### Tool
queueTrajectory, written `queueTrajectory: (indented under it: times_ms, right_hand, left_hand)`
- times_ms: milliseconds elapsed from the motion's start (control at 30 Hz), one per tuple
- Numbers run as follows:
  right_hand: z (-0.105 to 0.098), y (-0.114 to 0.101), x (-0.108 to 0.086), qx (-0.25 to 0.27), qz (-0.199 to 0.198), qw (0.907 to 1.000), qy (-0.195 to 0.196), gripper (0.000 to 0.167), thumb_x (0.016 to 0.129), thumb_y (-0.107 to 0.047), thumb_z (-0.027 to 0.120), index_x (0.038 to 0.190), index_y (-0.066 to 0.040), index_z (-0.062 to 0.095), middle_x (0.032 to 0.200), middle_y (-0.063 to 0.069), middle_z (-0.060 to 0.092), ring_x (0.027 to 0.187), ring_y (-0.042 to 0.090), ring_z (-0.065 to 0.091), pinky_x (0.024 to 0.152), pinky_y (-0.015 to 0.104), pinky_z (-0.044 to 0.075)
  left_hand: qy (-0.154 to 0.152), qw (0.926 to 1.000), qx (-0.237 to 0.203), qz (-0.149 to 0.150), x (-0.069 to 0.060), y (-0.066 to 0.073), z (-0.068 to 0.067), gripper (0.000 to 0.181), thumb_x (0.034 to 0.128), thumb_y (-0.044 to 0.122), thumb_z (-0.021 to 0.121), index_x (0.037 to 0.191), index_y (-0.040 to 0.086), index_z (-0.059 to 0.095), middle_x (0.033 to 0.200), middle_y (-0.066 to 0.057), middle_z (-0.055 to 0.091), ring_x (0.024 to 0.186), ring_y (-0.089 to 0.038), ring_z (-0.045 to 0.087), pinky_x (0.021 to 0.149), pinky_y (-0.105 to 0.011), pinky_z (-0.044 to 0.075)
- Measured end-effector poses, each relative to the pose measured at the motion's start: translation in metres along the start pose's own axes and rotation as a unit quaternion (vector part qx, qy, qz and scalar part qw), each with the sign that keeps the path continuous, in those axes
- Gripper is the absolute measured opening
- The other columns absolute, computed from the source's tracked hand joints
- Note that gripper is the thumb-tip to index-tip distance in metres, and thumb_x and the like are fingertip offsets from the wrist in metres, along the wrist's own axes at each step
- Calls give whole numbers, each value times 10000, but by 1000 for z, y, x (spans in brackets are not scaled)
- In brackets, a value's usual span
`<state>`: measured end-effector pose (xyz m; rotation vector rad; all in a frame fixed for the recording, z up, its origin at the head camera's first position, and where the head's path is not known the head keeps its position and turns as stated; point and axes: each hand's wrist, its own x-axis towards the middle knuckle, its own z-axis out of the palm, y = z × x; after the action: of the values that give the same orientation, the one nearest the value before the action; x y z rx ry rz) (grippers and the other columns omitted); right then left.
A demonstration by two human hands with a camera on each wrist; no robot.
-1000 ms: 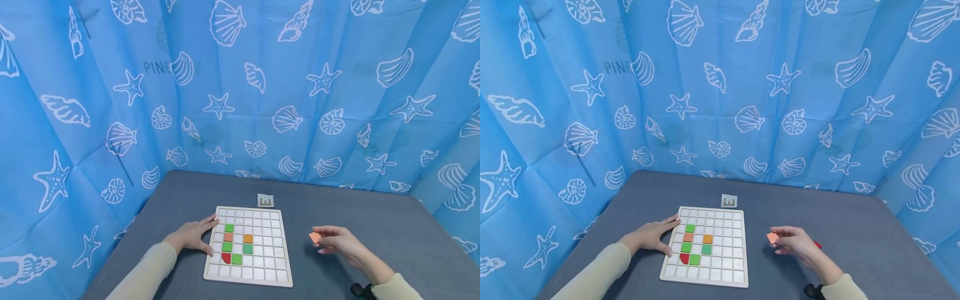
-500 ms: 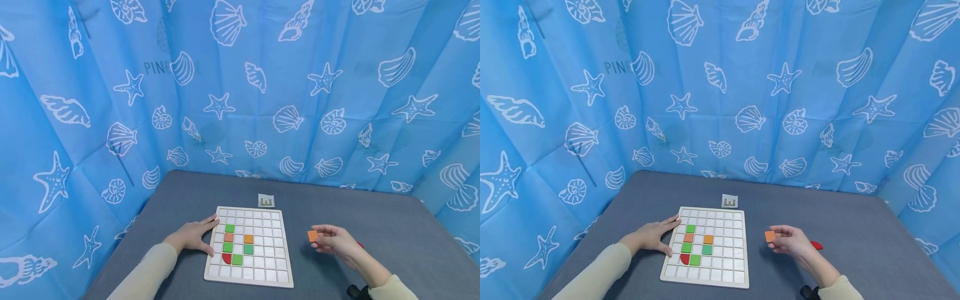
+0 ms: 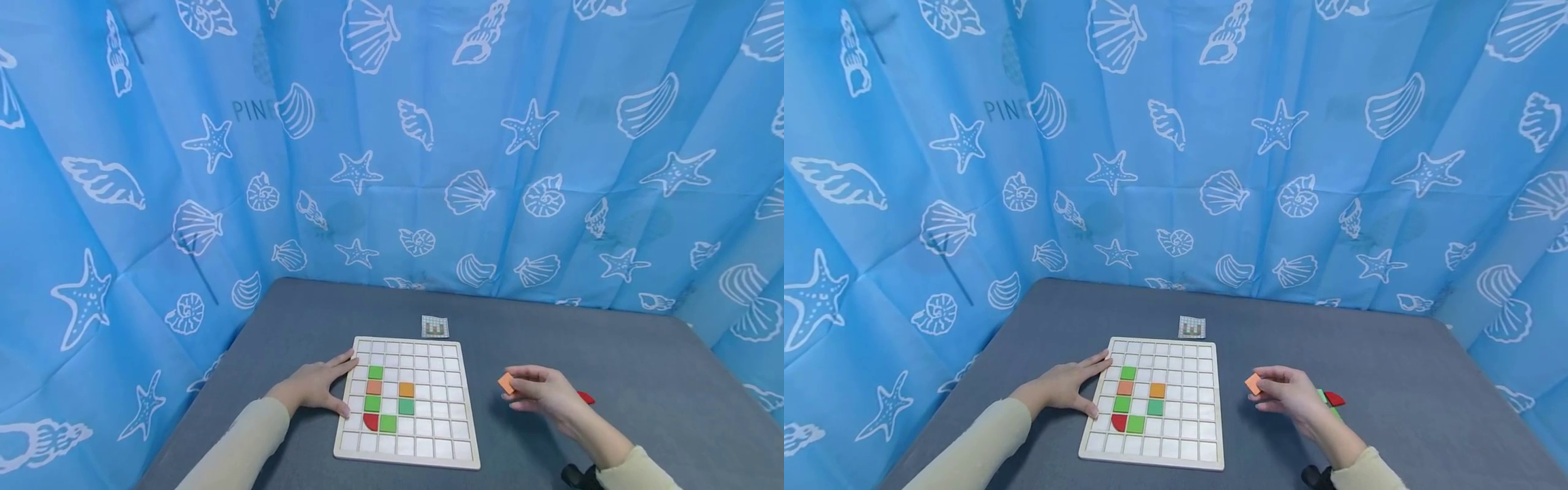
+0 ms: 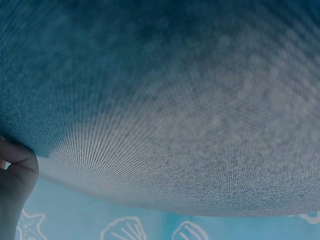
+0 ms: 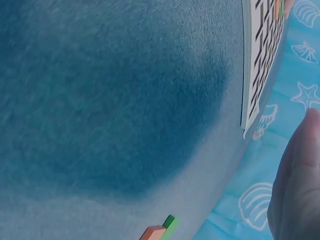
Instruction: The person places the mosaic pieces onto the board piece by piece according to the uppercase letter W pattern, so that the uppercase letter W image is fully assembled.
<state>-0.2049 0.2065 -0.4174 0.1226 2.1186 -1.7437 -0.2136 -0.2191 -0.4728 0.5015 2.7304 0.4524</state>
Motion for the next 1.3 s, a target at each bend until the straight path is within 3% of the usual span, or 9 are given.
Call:
queueTrajectory:
  times_ms: [300,567,933,1133,1300]
  right_hand:
    - [13,-2,3,-15,-20,9997,227,465,950,28,570,1367,165,417,1141,206,602,886,250,666,764,362,555]
    - [18,-1,3,-131,-154,9996,219,400,928,39,588,1293,167,488,1027,138,624,842,220,652,764,382,548]
    - [30,-3,0,-171,-160,9995,234,373,905,45,609,1269,109,564,1023,122,599,862,244,655,770,397,545]
    - [34,2,4,-37,-96,9999,34,344,887,65,620,1227,99,590,927,87,609,831,218,659,744,383,546]
    - [41,3,2,6,-89,9999,-139,358,911,52,611,1250,149,548,929,90,646,840,217,669,770,391,552]
  left_hand:
    - [3,10000,-48,-85,1,0,1,1034,713,638,754,1548,240,293,1614,57,177,1379,-362,349,1041,-552,333]
    - [-15,9999,-71,-109,0,3,0,1027,719,628,757,1548,233,296,1614,43,181,1378,-367,349,1043,-560,326]
    - [54,10000,-66,37,0,-1,-1,1049,714,656,739,1551,213,287,1615,21,183,1374,-379,349,1036,-569,330]
    - [23,9999,-95,-62,-2,2,-2,1019,725,606,766,1548,239,291,1613,48,181,1377,-363,351,1036,-561,335]
    - [38,9999,-92,-8,-1,2,-1,1017,725,596,772,1547,228,298,1612,39,188,1372,-367,357,1035,-558,337]
